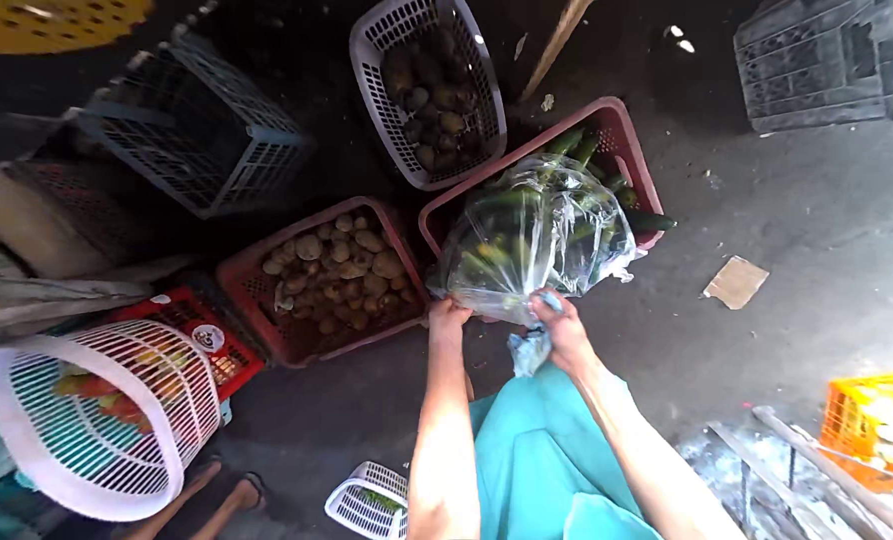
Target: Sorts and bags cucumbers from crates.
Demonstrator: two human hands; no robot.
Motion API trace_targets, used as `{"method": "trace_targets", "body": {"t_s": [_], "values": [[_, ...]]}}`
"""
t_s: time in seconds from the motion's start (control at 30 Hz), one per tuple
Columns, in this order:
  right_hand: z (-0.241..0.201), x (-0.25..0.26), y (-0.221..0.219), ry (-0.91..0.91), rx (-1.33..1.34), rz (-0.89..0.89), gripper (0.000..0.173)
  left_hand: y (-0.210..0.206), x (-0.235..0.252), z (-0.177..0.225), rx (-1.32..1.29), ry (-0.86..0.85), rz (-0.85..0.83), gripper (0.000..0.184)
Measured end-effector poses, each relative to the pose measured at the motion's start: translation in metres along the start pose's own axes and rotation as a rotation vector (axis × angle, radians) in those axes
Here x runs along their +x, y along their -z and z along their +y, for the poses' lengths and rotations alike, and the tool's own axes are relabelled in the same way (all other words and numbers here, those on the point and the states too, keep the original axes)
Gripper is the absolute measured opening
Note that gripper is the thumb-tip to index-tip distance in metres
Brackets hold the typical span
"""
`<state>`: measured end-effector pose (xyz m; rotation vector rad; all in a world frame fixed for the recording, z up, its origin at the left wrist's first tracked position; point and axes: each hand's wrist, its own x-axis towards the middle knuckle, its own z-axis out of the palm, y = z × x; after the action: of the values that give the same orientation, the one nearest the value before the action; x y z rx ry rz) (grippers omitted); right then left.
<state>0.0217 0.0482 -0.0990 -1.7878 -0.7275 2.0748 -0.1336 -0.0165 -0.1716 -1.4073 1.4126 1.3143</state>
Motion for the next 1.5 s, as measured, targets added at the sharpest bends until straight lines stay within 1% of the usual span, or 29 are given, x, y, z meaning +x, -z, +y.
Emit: {"method": "trace_targets", "body": {"t_s": [0.07,0.1,0.2,0.3,0.4,0.47,0.53,0.6,0.67,0.7,0.73,0.8,0.83,0.87,0.9,0.93,0.97,1.0,1.07,1.13,1.17,1.2,1.27,1.33,1.37,1.4,1.43,1.47,1.5], "values": [[-0.017,-0.009,0.007,-0.048,0.121,0.073,0.019,-0.002,-0.017,-0.011,-0.042,0.003,-0.032,0.021],[-0.028,-0.013,0.008,-0.051,0.159,0.087,0.021,-0.002,-0.027,-0.016,-0.014,-0.012,-0.046,0.021],[-0.07,-0.022,0.0,0.021,0.179,0.071,0.026,0.0,-0.056,-0.024,0.075,-0.081,-0.118,0.018],[-0.11,-0.039,-0.008,0.111,0.149,0.015,0.028,0.004,-0.094,-0.02,0.061,-0.115,-0.255,0.013],[-0.142,-0.061,-0.003,0.24,0.174,-0.116,0.029,0.005,-0.149,-0.006,0.005,-0.116,-0.383,0.016],[-0.164,-0.082,-0.004,0.329,0.195,-0.152,0.028,0.01,-0.191,0.002,0.007,-0.127,-0.457,0.018],[-0.184,-0.102,-0.005,0.394,0.197,-0.13,0.029,0.013,-0.224,0.008,0.025,-0.151,-0.531,0.021],[-0.19,-0.111,-0.003,0.427,0.116,-0.035,0.033,0.017,-0.234,0.011,0.067,-0.146,-0.545,0.021],[-0.179,-0.105,0.009,0.394,-0.043,0.044,0.032,0.023,-0.21,0.007,0.213,-0.133,-0.497,0.019],[-0.168,-0.1,0.012,0.358,-0.12,0.065,0.028,0.028,-0.191,0.004,0.337,-0.153,-0.466,0.016],[-0.156,-0.096,0.012,0.329,-0.184,0.059,0.023,0.033,-0.171,0.002,0.478,-0.211,-0.424,0.014],[-0.128,-0.094,-0.001,0.311,-0.227,-0.05,0.016,0.046,-0.135,0.003,0.728,-0.4,-0.351,0.017],[-0.111,-0.097,-0.011,0.317,-0.235,-0.141,0.014,0.055,-0.119,0.008,0.799,-0.488,-0.334,0.018],[-0.094,-0.103,-0.023,0.335,-0.27,-0.25,0.01,0.066,-0.105,0.015,0.815,-0.547,-0.334,0.02],[-0.076,-0.109,-0.036,0.356,-0.33,-0.358,0.008,0.074,-0.092,0.024,0.78,-0.555,-0.334,0.025],[-0.061,-0.114,-0.049,0.366,-0.391,-0.457,0.01,0.076,-0.082,0.033,0.706,-0.528,-0.316,0.025],[-0.045,-0.117,-0.062,0.372,-0.444,-0.545,0.014,0.074,-0.074,0.044,0.646,-0.482,-0.295,0.02],[-0.031,-0.118,-0.073,0.38,-0.49,-0.622,0.017,0.071,-0.071,0.056,0.633,-0.436,-0.292,0.02],[-0.008,-0.122,-0.089,0.379,-0.541,-0.736,0.019,0.061,-0.061,0.074,0.732,-0.399,-0.284,0.039],[0.005,-0.13,-0.093,0.373,-0.508,-0.814,0.018,0.053,-0.034,0.081,0.874,-0.358,-0.238,0.06],[0.009,-0.137,-0.092,0.385,-0.461,-0.838,0.016,0.048,-0.022,0.079,0.958,-0.351,-0.239,0.064],[0.01,-0.143,-0.089,0.405,-0.402,-0.85,0.015,0.042,-0.015,0.075,1.015,-0.348,-0.261,0.059],[0.006,-0.15,-0.073,0.442,-0.295,-0.838,0.014,0.034,0.005,0.068,1.06,-0.275,-0.293,0.052],[-0.005,-0.153,-0.047,0.447,-0.232,-0.776,0.017,0.025,0.018,0.056,0.962,-0.208,-0.259,0.044],[-0.011,-0.154,-0.032,0.436,-0.211,-0.733,0.018,0.022,0.014,0.049,0.944,-0.205,-0.203,0.04],[-0.019,-0.155,-0.018,0.407,-0.188,-0.678,0.017,0.019,0.006,0.04,0.989,-0.234,-0.113,0.036],[-0.027,-0.156,-0.005,0.381,-0.169,-0.599,0.013,0.016,-0.003,0.032,1.094,-0.275,-0.03,0.035],[-0.034,-0.157,0.005,0.367,-0.151,-0.499,0.009,0.011,-0.011,0.024,1.231,-0.322,0.017,0.036],[-0.042,-0.156,0.015,0.371,-0.139,-0.391,0.007,0.006,-0.019,0.019,1.392,-0.389,0.03,0.037]]}}
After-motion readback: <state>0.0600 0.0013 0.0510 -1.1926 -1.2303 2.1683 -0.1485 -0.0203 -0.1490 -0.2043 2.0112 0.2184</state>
